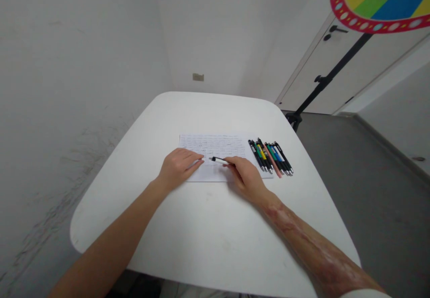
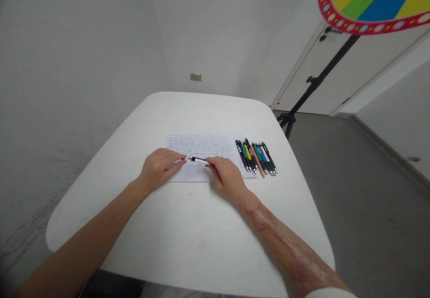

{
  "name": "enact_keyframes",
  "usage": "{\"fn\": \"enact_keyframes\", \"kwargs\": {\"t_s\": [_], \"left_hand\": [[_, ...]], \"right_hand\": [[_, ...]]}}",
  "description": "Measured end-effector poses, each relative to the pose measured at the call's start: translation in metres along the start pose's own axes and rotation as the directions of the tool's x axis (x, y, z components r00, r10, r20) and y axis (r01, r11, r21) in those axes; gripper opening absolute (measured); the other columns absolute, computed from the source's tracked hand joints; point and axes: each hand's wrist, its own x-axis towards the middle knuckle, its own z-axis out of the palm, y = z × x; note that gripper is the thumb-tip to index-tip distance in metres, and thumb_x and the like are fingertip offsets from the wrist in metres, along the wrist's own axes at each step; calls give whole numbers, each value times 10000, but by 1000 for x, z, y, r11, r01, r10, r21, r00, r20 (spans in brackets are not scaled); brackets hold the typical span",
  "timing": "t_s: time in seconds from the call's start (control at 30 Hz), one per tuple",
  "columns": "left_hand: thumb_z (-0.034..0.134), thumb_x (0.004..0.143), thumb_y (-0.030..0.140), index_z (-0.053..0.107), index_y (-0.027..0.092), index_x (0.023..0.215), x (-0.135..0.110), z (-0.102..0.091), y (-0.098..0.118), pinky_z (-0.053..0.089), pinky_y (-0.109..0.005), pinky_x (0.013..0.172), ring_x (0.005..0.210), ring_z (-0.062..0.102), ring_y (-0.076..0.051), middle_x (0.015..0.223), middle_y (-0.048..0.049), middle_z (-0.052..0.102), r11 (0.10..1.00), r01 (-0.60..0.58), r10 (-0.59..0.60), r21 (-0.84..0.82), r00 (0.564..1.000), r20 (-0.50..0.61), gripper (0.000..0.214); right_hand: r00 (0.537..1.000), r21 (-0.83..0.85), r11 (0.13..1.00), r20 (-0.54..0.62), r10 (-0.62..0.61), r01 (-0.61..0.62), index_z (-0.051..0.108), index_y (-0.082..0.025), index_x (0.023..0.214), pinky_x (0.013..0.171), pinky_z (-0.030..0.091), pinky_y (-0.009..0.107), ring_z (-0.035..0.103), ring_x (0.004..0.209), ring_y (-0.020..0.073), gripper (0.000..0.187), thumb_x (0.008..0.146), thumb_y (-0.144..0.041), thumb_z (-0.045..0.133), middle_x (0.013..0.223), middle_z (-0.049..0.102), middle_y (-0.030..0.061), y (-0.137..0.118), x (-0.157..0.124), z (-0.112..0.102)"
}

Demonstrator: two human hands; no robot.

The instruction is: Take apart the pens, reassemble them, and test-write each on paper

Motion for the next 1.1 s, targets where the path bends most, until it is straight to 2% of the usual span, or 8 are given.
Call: {"fn": "enact_keyframes", "kwargs": {"t_s": [0.17,0.3,0.4,0.5,0.63,0.73,0.9,1.1], "left_hand": [[674,1064,444,729,219,1338,-7,-10,-22,573,-509,1094,1213,739,-301,1321,-119,786,989,145,-140,-21,979,150,359],[628,1068,443,641,243,1508,-16,-10,-37,479,-573,1248,1439,613,-319,1568,-116,650,973,215,-177,-81,928,329,483],[529,1109,375,621,267,1549,-21,-7,-44,437,-579,1291,1509,558,-297,1645,-93,588,968,228,-171,-108,907,384,462],[560,1102,407,634,284,1551,-23,-4,-46,437,-596,1288,1504,561,-311,1663,-84,573,971,221,-169,-96,909,382,472],[583,1098,437,680,289,1515,-22,-2,-43,456,-610,1261,1477,585,-329,1661,-88,576,975,211,-171,-71,915,366,453],[588,1098,438,690,303,1506,-21,-2,-42,468,-616,1242,1466,592,-332,1661,-81,576,976,212,-179,-53,914,364,442],[599,1091,429,693,290,1500,-21,-2,-40,474,-616,1235,1456,596,-335,1648,-82,590,976,213,-183,-46,915,360,443],[606,1085,439,682,293,1508,-21,-1,-40,463,-626,1250,1464,593,-330,1649,-84,589,975,216,-184,-51,915,358,454]], "right_hand": [[968,311,933,-110,224,-180,521,-321,1571,857,594,438,712,865,216,448,1132,-239,495,1234,780,89,2,2,-4],[887,590,783,-233,399,-197,606,-330,1429,776,588,393,705,853,201,377,1056,-278,617,1140,743,48,0,13,-6],[800,798,578,-230,554,-171,668,-286,1173,660,541,307,646,732,164,255,924,-275,720,908,680,-7,0,27,-11],[737,936,321,-115,666,-145,634,-243,897,505,396,242,452,541,117,182,858,-376,752,668,508,-51,-2,43,-18],[691,996,2,63,720,-93,388,-256,646,417,256,258,250,460,112,607,911,-725,667,540,281,-75,-4,64,-22],[646,984,-164,173,743,-75,227,-267,618,401,188,280,159,454,115,740,897,-840,603,503,199,-82,-5,76,-18],[638,962,-265,240,732,-57,179,-273,625,412,187,299,148,470,125,754,890,-844,594,494,201,-78,-6,78,-9],[632,959,-272,257,731,-77,179,-273,610,420,180,305,151,474,131,672,925,-778,490,495,197,-63,-2,66,-12]]}}
